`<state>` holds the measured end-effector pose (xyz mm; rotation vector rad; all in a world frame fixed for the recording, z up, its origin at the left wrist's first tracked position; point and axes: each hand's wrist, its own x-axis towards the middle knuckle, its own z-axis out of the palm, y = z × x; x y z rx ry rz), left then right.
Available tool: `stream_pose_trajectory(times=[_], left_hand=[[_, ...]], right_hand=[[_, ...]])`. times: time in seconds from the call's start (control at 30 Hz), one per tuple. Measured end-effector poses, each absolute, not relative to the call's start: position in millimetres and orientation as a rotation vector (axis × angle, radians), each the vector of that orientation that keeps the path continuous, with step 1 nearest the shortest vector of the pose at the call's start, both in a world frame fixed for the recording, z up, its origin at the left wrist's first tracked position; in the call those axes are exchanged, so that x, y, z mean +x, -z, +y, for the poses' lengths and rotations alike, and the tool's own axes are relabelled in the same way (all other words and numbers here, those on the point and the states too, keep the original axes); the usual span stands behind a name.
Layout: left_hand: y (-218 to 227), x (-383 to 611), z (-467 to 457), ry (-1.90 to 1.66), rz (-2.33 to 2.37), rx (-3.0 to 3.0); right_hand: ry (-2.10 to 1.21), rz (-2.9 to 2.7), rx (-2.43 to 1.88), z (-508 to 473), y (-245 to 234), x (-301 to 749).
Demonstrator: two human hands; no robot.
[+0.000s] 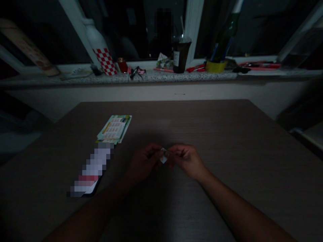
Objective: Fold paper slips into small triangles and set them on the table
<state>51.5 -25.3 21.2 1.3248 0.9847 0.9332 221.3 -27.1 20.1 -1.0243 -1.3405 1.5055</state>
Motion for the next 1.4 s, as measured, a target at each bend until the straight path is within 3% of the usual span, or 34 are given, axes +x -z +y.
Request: stream_pose_trajectory(times=[0.3, 0.47, 0.7, 1.4], left_hand=[[-16.9, 47.9, -16.5, -0.939, 0.944, 0.985], [-21.5, 46.7, -22.0, -1.011, 1.078, 1.425], [-29.4, 43.6, -26.3, -1.078, 1.077, 1.985], [-22.9, 51.7, -33.0, -0.905, 0.897, 1.537]], right_hand=[[-1.043, -1.630, -0.984, -29.2, -12.3, 222.1], [-0.932, -1.624, -1.091, -27.3, -12.8, 223.2], [-1.059, -1.484, -1.146, -27.9, -11.0, 222.3], [-1.418, -1.622, -0.977, -39.4, -20.5, 218.5]])
